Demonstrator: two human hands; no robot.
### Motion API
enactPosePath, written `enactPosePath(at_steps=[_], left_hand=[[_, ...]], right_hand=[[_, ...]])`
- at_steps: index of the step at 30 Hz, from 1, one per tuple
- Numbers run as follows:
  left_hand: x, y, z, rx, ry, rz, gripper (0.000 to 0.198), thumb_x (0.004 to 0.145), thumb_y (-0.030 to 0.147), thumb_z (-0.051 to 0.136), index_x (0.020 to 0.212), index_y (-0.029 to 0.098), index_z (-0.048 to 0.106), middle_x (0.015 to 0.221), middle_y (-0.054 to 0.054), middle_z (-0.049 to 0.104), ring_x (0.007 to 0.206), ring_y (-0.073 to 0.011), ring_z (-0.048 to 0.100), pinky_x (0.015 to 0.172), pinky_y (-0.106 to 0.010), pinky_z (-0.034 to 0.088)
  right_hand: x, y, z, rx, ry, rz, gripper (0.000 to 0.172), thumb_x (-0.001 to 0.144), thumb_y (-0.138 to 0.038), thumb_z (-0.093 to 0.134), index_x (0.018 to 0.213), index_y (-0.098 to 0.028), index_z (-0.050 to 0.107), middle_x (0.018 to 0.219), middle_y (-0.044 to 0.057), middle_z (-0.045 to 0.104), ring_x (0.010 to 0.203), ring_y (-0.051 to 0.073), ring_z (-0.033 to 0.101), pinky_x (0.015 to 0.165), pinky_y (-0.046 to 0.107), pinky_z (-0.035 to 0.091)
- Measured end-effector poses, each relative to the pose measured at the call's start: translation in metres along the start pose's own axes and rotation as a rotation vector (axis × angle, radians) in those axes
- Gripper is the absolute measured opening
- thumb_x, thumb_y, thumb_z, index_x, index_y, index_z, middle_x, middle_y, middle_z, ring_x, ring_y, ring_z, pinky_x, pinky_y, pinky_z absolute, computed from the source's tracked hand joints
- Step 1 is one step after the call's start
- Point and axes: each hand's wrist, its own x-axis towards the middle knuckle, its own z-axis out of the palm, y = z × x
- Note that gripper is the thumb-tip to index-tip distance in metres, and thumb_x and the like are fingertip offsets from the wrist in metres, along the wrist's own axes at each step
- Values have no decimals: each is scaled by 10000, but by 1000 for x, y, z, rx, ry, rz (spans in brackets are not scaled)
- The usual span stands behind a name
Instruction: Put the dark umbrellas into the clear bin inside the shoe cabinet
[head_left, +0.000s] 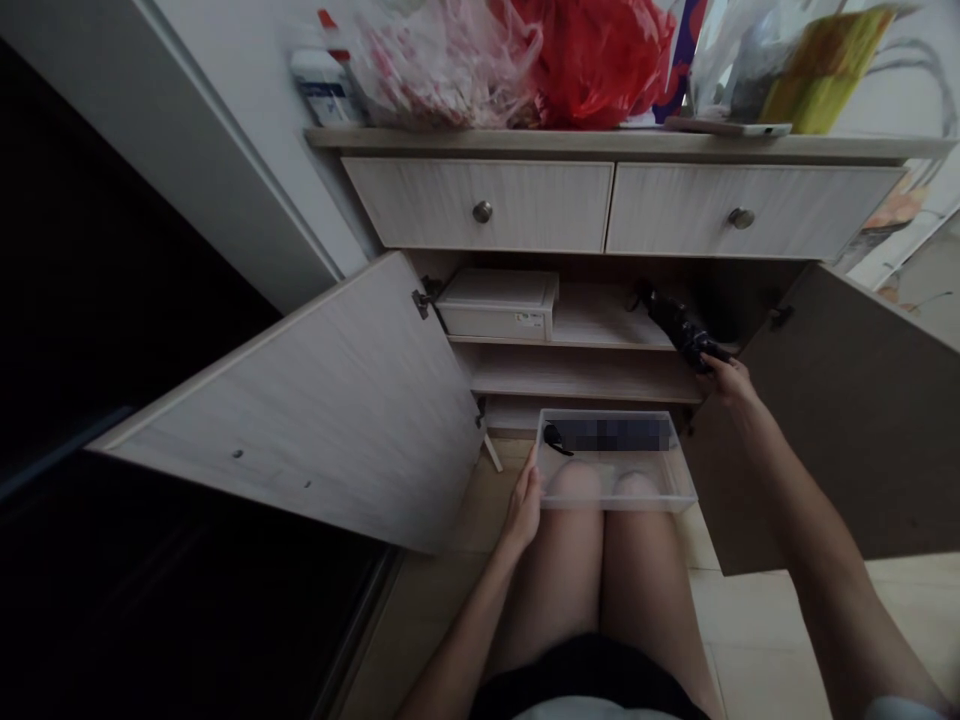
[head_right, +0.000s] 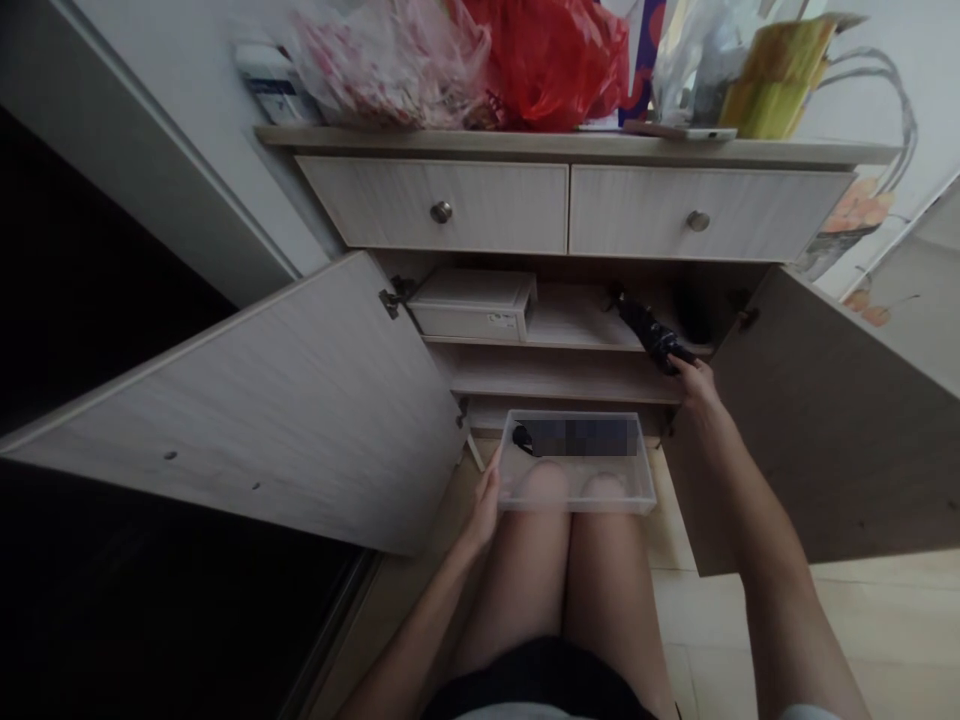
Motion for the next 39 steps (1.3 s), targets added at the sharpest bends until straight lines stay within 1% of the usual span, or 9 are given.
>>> enactPosePath(at_steps=[3, 5, 9, 13, 20, 26, 33, 37, 39], left_hand=[[2, -1, 1, 27, 5, 30, 916, 819, 835, 398, 1489, 214, 464, 1587, -110, 389, 1490, -297, 312, 1208, -460, 299], [3, -1, 1, 60, 1, 72, 903, 837, 824, 375, 1487, 203, 465, 1581, -111, 399, 1497, -275, 299, 1242, -430, 225], [3, -1, 2, 113, -2, 88, 909, 844, 828, 337, 1492, 202, 455, 1584, -110, 394, 1503, -263, 284, 1258, -415, 177], [2, -1, 2, 111, -11, 93, 871, 871, 797, 336, 1501, 204, 439, 1597, -107, 368, 1509, -255, 269, 1262, -423, 158], [1, 3, 1, 93, -22, 103, 854, 874, 783, 365, 1499, 207, 442, 1612, -97, 335, 1507, -256, 274, 1262, -424, 160], [0, 0, -3, 84, -17, 87, 888, 857, 802, 372, 1501, 194, 440, 1608, -115, 342, 1505, -275, 277, 1255, -433, 180], [-1, 8, 0, 77, -26, 113, 851, 861, 792, 385, 1486, 221, 470, 1590, -90, 384, 1494, -269, 305, 1251, -429, 193], [-2, 8, 2, 54, 1, 69, 879, 837, 817, 397, 1486, 230, 471, 1580, -93, 403, 1478, -291, 337, 1209, -446, 302], [-3, 7, 2, 40, -8, -3, 907, 821, 836, 394, 1506, 243, 438, 1595, -96, 377, 1458, -317, 370, 1126, -462, 422]], right_hand=[[-43, -3, -17, 314, -179, 139, 440, 564, -448, 879, 821, -208, 615, 752, 10, 653, 688, 170, 641, 632, 294, 575], [-73, -8, -28, 358, -323, 145, 502, 496, -447, 919, 850, -213, 651, 768, -4, 663, 695, 155, 635, 642, 264, 553], [-116, -16, -38, 201, -554, 42, 448, 565, -449, 887, 883, -196, 698, 801, 13, 685, 739, 166, 635, 702, 272, 531], [-133, -11, -31, 119, -728, 4, 368, 620, -394, 817, 887, -172, 695, 837, 32, 697, 780, 182, 645, 748, 296, 525], [-134, 5, -13, -109, -776, -211, 330, 681, -297, 671, 986, -171, 680, 925, 47, 716, 820, 196, 665, 755, 291, 511], [-134, -4, -8, -679, -741, -497, 387, 731, -134, 620, 1108, -199, 682, 992, 78, 737, 869, 224, 682, 774, 289, 478], [-146, -18, 9, -1191, -778, -647, 385, 755, -248, 745, 1129, -170, 698, 1153, 181, 662, 1124, 325, 603, 926, 388, 453], [-117, -29, 7, -1073, -992, -582, 572, 721, -426, 800, 1230, -200, 670, 1223, 153, 640, 1108, 303, 617, 916, 359, 490], [-82, -35, 3, -922, -910, -513, 484, 840, -466, 682, 1266, -238, 649, 1180, 104, 666, 1045, 249, 642, 888, 314, 503]])
